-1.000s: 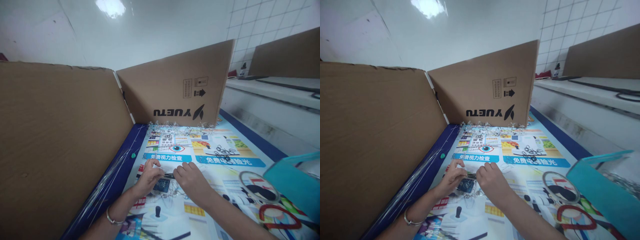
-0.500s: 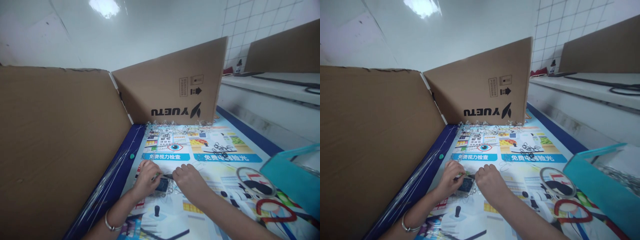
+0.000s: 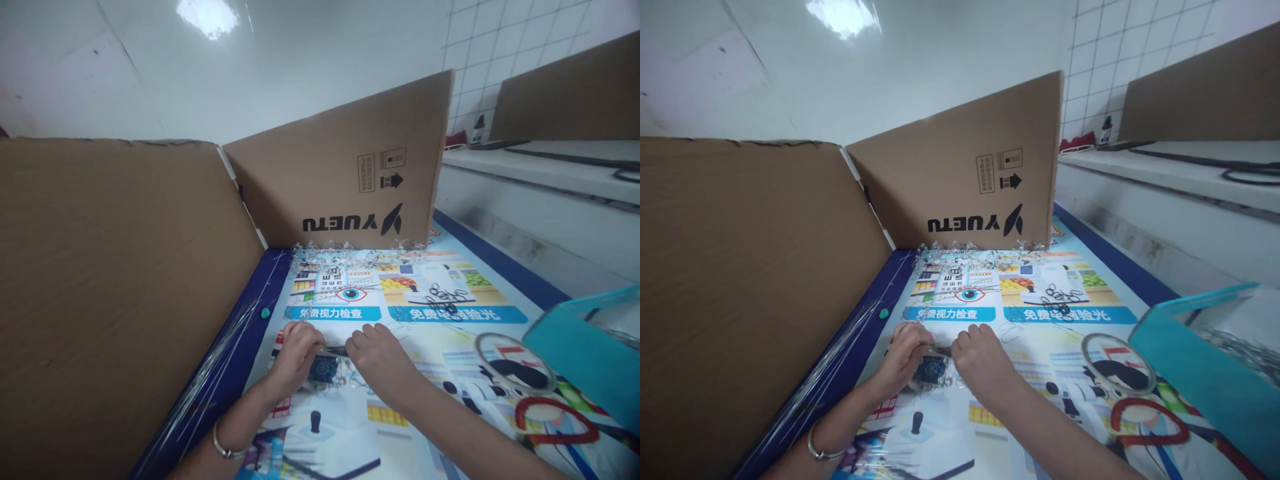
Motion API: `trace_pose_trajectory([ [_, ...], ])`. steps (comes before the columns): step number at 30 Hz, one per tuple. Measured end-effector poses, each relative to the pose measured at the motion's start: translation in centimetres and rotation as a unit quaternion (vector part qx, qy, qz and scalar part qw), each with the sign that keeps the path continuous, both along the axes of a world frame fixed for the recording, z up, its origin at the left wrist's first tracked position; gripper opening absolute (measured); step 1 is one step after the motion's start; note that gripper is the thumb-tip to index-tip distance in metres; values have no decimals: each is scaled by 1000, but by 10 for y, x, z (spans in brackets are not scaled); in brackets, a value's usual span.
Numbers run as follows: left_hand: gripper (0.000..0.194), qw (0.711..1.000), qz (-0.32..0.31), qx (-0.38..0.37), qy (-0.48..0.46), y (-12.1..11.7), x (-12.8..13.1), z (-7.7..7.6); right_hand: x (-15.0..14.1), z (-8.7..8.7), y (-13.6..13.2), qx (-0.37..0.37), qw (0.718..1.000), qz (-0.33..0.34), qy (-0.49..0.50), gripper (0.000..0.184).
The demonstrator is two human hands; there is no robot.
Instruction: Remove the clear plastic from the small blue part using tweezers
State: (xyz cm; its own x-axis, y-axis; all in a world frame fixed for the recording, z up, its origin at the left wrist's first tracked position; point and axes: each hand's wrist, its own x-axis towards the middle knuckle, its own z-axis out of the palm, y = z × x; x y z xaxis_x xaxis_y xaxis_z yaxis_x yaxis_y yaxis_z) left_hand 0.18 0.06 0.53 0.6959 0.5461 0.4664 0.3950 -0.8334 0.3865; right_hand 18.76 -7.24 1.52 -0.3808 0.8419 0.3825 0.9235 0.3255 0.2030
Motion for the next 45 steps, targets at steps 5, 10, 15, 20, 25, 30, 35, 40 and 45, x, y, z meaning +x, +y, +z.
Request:
trace_pose_trajectory([
  [5, 16, 1000, 2, -11, 1, -1, 0, 3, -1, -2, -2, -4, 1000, 0, 5, 10],
  [10, 19, 1000, 14, 11, -11, 2, 0, 1, -1, -6, 0, -4, 1000, -9, 14, 9],
  [15, 16, 1000, 1, 28, -13, 4, -1, -2, 1, -7, 3, -8, 1000, -17, 19, 9],
  [20, 17, 999, 1, 41, -7, 2, -1, -1, 0, -7, 2, -13, 999, -24, 30, 5],
  [25, 18, 999, 4, 39, -9, 4, -2, -2, -1, -5, 2, -30, 997, -40, 53, 7],
  [30, 16, 999, 15, 18, -39, 6, -2, -6, -2, -6, 5, -100, 977, -91, 164, 13],
  [35, 18, 995, 77, -44, -55, 4, -1, -4, -6, -11, 6, -139, 924, -108, 338, 22],
  [40, 16, 995, 82, -50, -36, -3, 2, 0, -8, -13, 7, -153, 850, -87, 497, 28],
  [45, 15, 997, 68, -34, -32, -8, 5, -2, -14, -17, 8, -204, 810, -62, 546, 27],
])
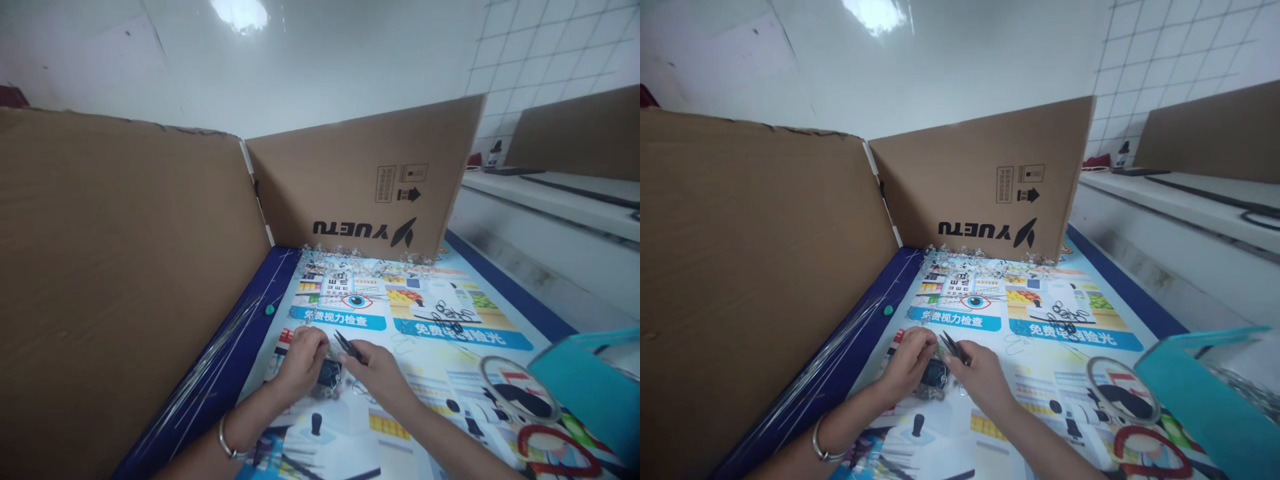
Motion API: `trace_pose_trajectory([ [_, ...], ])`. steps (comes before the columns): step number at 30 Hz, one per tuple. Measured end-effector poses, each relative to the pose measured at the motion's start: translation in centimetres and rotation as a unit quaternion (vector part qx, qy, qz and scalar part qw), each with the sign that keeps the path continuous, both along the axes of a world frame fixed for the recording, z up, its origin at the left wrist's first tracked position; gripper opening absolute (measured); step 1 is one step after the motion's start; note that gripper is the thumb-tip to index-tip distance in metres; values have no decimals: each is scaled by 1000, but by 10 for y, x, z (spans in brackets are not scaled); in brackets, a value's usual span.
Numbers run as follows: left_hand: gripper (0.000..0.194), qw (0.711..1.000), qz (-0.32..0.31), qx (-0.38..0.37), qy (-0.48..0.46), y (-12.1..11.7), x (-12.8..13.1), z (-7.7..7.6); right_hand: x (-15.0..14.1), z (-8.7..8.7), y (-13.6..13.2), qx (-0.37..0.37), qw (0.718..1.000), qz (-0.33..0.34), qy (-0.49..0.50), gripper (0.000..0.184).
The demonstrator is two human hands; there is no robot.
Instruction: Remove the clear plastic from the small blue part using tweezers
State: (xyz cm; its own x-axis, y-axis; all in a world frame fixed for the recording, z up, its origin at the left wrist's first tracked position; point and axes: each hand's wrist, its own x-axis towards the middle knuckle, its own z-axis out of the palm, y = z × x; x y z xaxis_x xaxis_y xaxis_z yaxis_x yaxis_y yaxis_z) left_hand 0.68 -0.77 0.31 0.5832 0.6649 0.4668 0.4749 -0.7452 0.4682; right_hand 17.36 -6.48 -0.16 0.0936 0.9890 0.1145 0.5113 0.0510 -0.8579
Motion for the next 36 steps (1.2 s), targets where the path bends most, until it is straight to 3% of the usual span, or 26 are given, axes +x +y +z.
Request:
trace_pose_trajectory([
  [4, 15, 1000, 18, 4, 1, -2, 1, 0, -8, 4, -5, -26, 998, 14, 63, 26],
  [9, 14, 998, 59, -29, -5, -4, 1, 2, -15, 10, -10, -27, 999, -7, 16, 25],
  [16, 13, 996, 45, -65, -44, -8, 5, 3, -11, 0, -3, -43, 996, -71, 14, 20],
  [21, 11, 996, 11, 0, -86, -9, 4, 6, -8, -2, 0, -32, 994, -86, 61, 21],
  [28, 14, 995, 10, 99, -24, -15, 2, 7, -8, -1, 0, -28, 991, -107, 75, 20],
  [36, 12, 992, -25, 124, 17, -19, 4, 1, -7, -9, 2, -2, 992, -117, 48, 21],
])
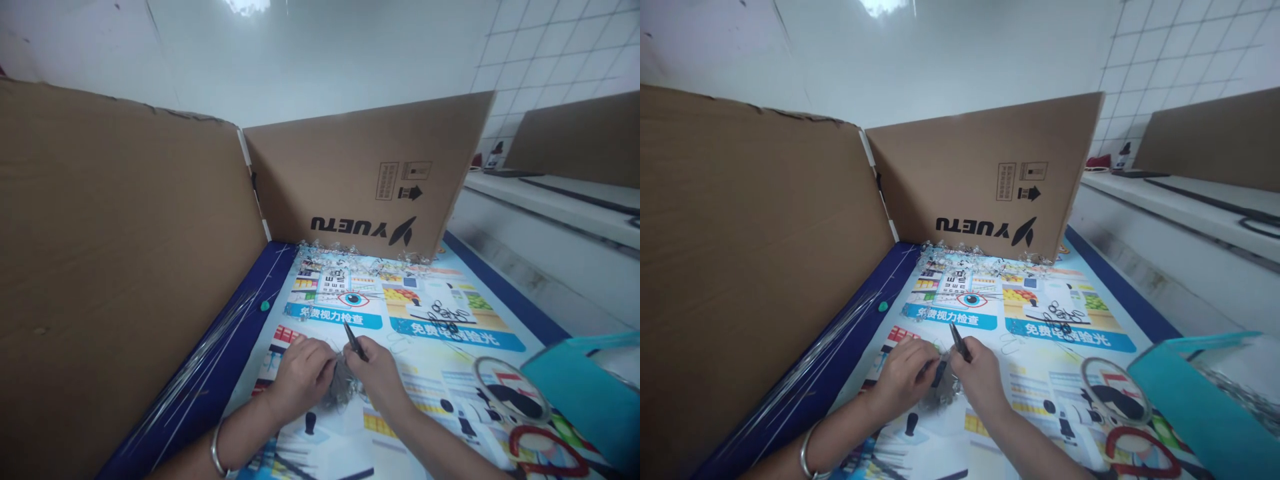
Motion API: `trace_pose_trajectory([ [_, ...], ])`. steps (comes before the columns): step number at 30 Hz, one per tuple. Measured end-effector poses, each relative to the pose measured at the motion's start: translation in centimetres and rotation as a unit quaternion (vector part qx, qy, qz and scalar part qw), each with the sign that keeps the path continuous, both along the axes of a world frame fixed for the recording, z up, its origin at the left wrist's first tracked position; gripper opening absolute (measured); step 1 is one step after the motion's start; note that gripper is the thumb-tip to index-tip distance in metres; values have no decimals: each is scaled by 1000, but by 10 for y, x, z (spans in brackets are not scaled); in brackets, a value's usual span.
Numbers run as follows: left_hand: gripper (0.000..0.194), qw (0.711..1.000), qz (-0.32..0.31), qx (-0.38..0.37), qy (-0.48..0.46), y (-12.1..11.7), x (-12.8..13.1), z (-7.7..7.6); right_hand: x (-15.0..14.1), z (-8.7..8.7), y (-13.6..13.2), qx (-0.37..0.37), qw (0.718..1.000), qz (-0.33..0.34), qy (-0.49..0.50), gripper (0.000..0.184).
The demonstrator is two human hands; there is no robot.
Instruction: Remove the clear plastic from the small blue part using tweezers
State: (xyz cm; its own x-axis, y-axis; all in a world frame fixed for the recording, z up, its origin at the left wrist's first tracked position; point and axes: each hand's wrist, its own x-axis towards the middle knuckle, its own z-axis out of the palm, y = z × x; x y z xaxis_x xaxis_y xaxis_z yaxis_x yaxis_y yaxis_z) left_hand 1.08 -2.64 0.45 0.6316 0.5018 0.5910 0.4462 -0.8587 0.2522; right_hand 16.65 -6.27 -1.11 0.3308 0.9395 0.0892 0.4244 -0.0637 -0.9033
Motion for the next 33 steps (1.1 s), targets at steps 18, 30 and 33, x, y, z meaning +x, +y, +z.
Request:
trace_pose_trajectory([
  [18, 13, 993, -26, -113, -15, 1, 1, -1, -2, 9, -6, 29, 991, 52, 119, 20],
  [30, 14, 992, -94, -85, -3, 6, -3, 0, -3, 7, -7, 40, 989, 53, 134, 24],
  [33, 16, 992, -93, -81, -17, 8, -3, -3, -3, 6, -7, 31, 988, 56, 142, 25],
])
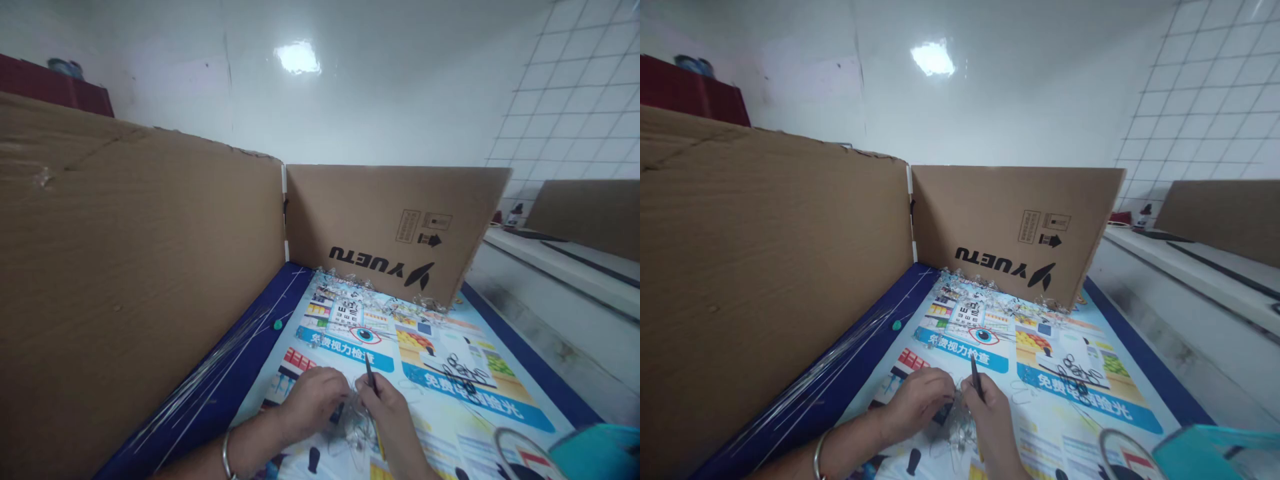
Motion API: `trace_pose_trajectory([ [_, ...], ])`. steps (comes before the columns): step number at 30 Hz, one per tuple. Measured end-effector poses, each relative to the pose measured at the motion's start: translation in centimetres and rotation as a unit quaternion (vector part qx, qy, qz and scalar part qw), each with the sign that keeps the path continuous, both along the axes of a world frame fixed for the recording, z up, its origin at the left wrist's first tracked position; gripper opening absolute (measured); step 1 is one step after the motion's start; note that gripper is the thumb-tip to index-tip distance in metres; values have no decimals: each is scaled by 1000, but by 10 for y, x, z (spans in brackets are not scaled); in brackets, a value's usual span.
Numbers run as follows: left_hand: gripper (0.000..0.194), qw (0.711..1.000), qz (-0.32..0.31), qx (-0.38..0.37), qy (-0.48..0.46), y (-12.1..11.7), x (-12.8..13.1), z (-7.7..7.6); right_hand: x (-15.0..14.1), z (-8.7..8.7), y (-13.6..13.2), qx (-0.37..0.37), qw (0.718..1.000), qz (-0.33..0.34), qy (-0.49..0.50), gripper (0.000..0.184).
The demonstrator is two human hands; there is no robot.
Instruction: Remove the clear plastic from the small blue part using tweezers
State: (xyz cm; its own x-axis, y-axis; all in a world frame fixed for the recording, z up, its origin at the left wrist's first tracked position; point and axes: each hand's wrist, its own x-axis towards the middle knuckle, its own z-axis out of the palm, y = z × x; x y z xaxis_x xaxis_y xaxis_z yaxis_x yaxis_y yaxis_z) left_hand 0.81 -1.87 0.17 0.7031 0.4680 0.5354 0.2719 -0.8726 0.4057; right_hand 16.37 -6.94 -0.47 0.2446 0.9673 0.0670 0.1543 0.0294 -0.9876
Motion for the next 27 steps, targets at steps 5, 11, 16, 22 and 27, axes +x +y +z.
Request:
trace_pose_trajectory([
  [5, 15, 998, 39, -17, -36, 3, -2, -6, -1, 3, 0, -2, 1000, 18, 12, 27],
  [11, 12, 996, 57, -39, -63, 3, -4, -2, -1, 4, 0, 15, 997, 41, -69, 28],
  [16, 11, 989, 99, -73, -79, 8, -4, -1, 9, 9, 1, 31, 985, 72, -156, 34],
  [22, 9, 990, 112, -62, -64, 14, -4, -2, 21, 40, -5, 82, 899, 111, -416, 28],
  [27, 10, 991, 111, -54, -47, 12, -3, 1, 19, 53, -13, 85, 739, 73, -664, 9],
])
